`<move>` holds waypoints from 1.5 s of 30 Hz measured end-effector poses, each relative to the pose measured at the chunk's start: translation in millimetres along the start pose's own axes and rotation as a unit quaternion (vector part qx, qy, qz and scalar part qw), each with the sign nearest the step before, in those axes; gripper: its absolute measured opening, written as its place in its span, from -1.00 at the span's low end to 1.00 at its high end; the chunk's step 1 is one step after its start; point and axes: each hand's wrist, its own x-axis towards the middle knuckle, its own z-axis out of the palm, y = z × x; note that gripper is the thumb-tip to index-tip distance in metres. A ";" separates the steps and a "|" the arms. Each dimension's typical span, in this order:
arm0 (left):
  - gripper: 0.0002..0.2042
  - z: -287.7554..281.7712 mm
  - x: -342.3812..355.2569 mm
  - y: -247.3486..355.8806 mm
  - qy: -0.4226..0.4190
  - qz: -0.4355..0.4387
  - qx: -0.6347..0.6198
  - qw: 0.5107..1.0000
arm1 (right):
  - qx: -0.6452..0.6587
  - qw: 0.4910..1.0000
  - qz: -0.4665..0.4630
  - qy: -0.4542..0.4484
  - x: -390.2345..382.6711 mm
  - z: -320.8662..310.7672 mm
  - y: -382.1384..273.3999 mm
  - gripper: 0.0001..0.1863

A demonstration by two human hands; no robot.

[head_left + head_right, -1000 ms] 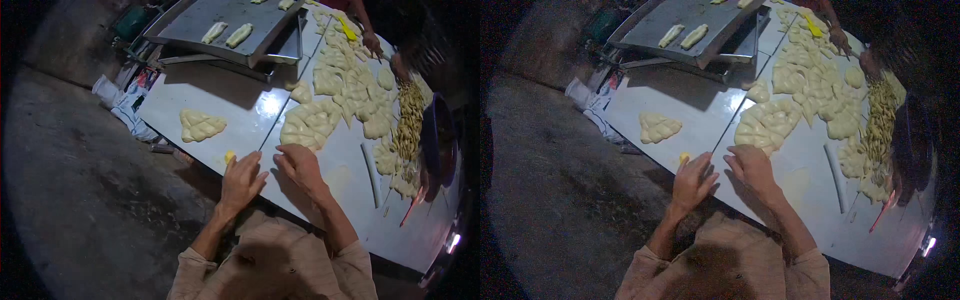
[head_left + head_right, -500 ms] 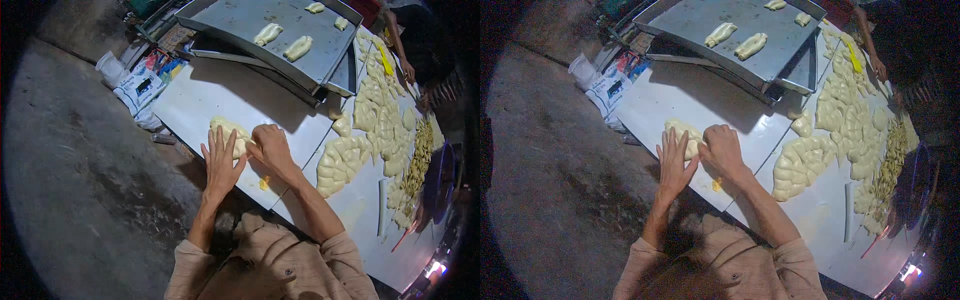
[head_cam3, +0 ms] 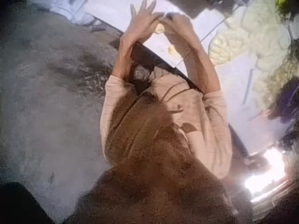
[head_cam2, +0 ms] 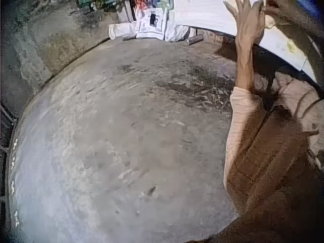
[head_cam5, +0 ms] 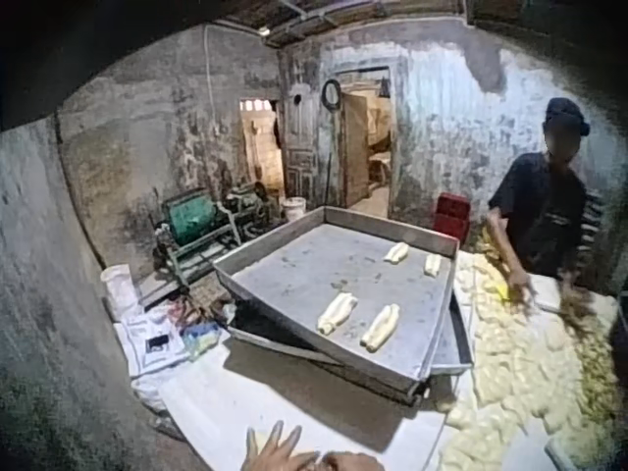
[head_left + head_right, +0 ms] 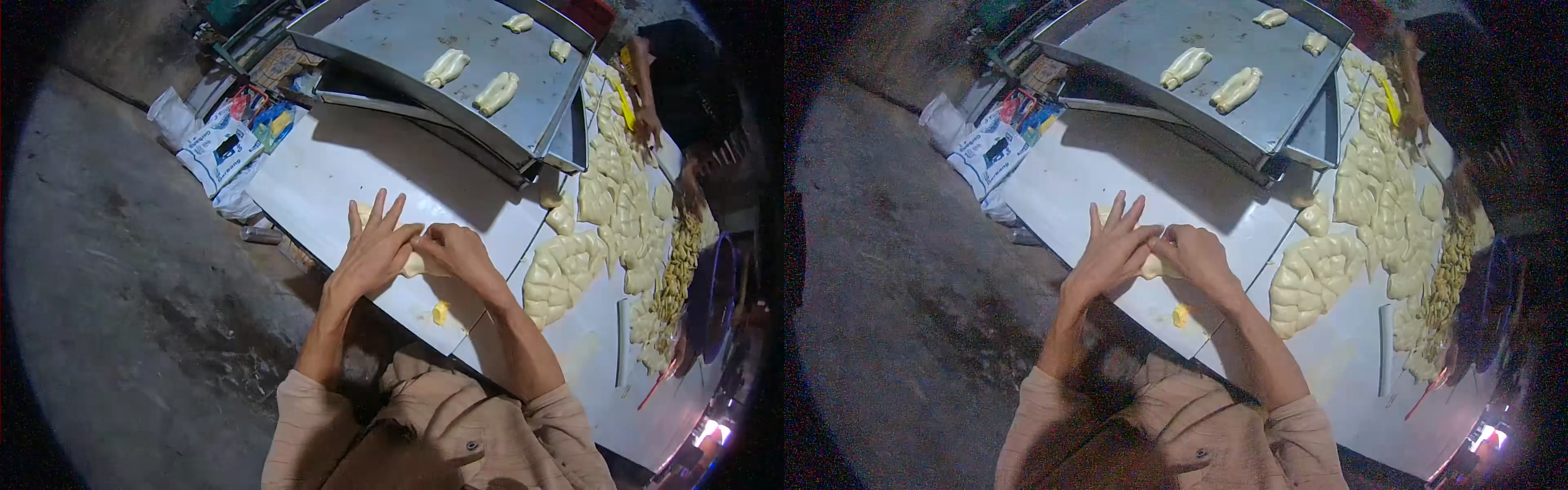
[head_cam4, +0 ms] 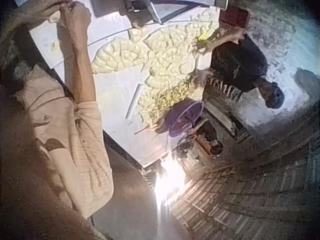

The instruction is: The person flattens pieces of dough by hand and with a rolling pin, spreads chocolate filling onto the dough using a spatula, adds sliced bananas, rolls the dough over the filling, and places the rolled dough onto a baking tray.

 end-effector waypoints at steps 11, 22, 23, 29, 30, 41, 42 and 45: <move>-0.77 -0.6 -8.2 -16.0 0.025 -0.007 -0.022 0.999 | 0.191 0.972 0.029 -0.137 -21.8 -33.3 11.3 -0.64; -0.57 7.1 -11.4 30.3 0.065 0.023 -0.035 0.997 | 0.111 0.991 -0.057 0.040 -57.7 -23.9 34.0 -0.61; -0.51 12.4 -6.9 36.2 0.038 0.051 0.002 0.998 | 0.049 0.995 -0.058 0.062 -57.9 -19.7 32.8 -0.59; -0.65 20.4 -3.6 35.7 0.029 0.061 -0.031 0.997 | 0.016 0.997 -0.072 0.030 -55.6 -18.1 31.6 -0.55; -0.67 21.6 -3.9 34.0 0.034 0.053 -0.048 0.997 | 0.016 0.997 -0.069 0.032 -55.9 -18.0 33.1 -0.55; -0.63 26.7 -10.3 34.1 0.059 0.094 -0.016 0.994 | 0.231 0.968 -0.080 0.050 -45.3 -1.9 39.9 -0.66; -0.67 27.5 -11.8 34.0 0.079 0.115 0.014 0.990 | 0.234 0.968 -0.077 0.052 -49.7 -5.1 38.7 -0.66; -0.66 37.5 -15.9 31.0 0.057 0.108 0.043 0.992 | 0.359 0.931 -0.022 -0.069 -68.6 -15.2 44.2 -0.75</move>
